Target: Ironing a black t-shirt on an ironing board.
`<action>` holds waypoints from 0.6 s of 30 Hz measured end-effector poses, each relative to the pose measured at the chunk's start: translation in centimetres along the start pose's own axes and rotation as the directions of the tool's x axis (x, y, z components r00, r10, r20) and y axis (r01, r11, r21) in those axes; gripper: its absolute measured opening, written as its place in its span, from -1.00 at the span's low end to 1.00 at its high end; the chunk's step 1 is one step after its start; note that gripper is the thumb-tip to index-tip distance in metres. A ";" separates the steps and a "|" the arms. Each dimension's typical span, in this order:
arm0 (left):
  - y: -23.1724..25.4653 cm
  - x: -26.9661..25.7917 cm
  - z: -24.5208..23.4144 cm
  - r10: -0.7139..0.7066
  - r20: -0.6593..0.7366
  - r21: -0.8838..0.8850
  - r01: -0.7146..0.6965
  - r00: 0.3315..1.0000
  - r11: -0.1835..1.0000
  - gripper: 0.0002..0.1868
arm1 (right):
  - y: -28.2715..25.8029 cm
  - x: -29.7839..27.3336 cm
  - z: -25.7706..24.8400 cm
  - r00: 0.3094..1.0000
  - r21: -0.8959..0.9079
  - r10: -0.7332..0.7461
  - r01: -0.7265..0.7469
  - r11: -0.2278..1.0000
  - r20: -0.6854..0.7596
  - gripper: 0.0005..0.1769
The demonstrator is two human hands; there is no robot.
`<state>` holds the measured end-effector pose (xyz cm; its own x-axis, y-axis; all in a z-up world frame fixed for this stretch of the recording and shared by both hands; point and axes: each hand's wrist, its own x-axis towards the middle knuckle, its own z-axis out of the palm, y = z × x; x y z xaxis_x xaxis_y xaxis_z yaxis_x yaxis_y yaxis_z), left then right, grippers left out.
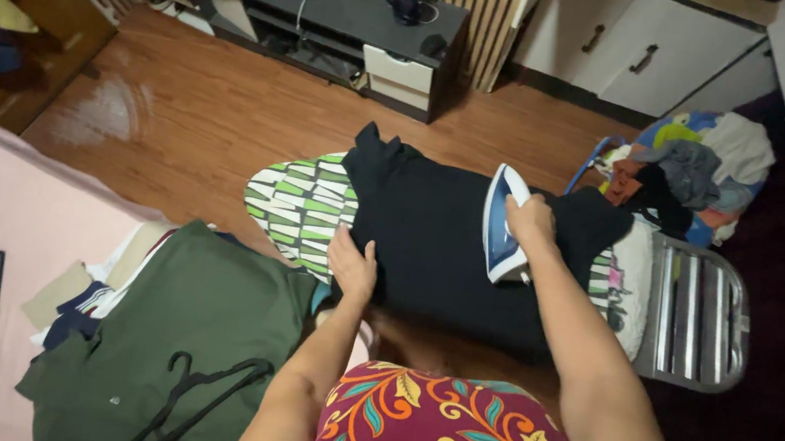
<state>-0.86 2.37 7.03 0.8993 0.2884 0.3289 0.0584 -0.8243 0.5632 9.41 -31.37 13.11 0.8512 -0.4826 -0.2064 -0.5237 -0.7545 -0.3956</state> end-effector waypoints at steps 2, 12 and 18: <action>0.2 1.5 -0.9 -0.242 0.042 -0.020 0.243 0.969 0.970 -0.28 | 0.4 -1.2 0.6 0.995 0.017 -0.094 0.094 0.995 0.020 -0.28; -3.6 4.7 3.0 -0.588 0.283 -0.067 0.627 0.758 0.776 -0.56 | -8.8 -9.1 1.0 0.922 -0.145 -0.238 0.292 0.945 0.306 -0.32; -5.8 5.5 4.7 -0.602 0.411 -0.305 0.726 0.684 0.616 -0.65 | -11.9 -6.4 2.9 0.978 0.006 -0.123 0.124 0.992 0.167 -0.33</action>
<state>5.79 6.44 2.05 0.7583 0.4934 -0.4262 0.5567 -0.1499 0.8171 10.25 -18.01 16.50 0.9030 -0.3048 -0.3029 -0.4140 -0.8057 -0.4235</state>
